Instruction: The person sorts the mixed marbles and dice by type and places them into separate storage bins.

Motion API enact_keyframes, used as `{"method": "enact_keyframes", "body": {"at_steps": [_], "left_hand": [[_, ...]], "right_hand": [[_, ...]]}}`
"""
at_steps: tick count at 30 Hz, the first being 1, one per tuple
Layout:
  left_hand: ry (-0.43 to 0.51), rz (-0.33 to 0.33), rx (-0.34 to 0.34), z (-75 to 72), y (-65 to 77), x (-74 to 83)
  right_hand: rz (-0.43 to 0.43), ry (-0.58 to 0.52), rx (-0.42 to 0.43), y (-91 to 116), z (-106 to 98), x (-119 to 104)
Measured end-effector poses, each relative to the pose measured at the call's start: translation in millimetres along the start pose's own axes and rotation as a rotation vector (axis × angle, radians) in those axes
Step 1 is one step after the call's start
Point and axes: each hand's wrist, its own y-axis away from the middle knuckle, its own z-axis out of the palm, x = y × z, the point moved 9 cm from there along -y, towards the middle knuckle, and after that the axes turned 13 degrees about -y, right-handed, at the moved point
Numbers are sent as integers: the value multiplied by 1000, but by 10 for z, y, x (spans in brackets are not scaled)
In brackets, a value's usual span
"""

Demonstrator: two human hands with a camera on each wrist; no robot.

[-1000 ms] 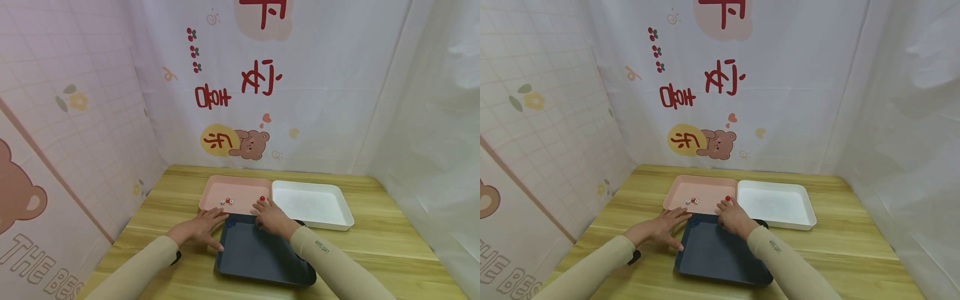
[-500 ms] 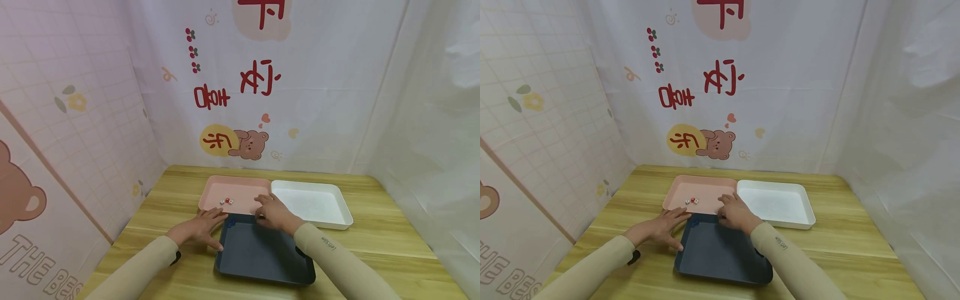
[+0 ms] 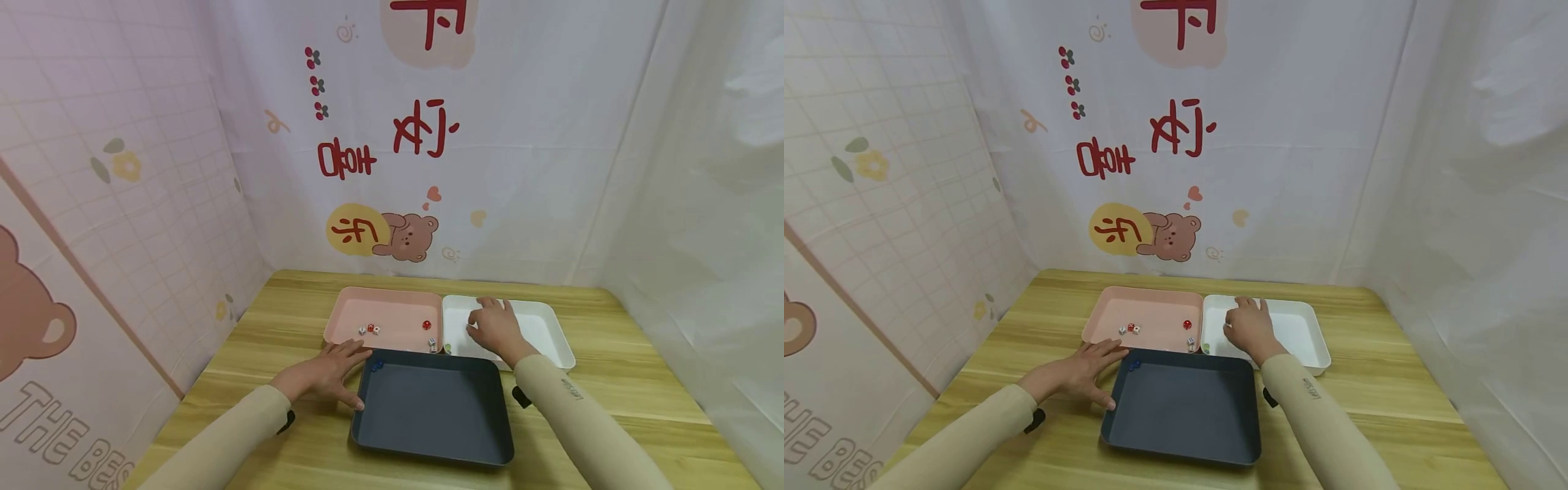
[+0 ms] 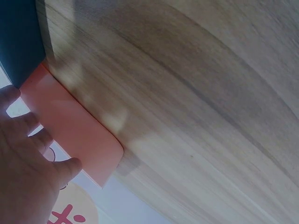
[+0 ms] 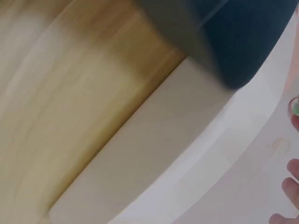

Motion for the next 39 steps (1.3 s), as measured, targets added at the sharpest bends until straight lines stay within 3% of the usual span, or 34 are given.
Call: {"method": "enact_keyframes", "body": {"at_steps": [7, 12, 19, 29, 39], "left_hand": [[-4, 3, 1, 5, 0, -1], [-4, 2, 4, -5, 1, -5], [-1, 4, 12, -9, 0, -12], [-19, 9, 10, -19, -3, -4], [-22, 10, 5, -3, -15, -1]], "right_hand": [[100, -14, 38, 77, -85, 330], [94, -21, 61, 79, -123, 321], [-23, 5, 50, -1, -1, -83], [-144, -39, -47, -68, 355, -691], [-219, -35, -117, -41, 541, -972]]}}
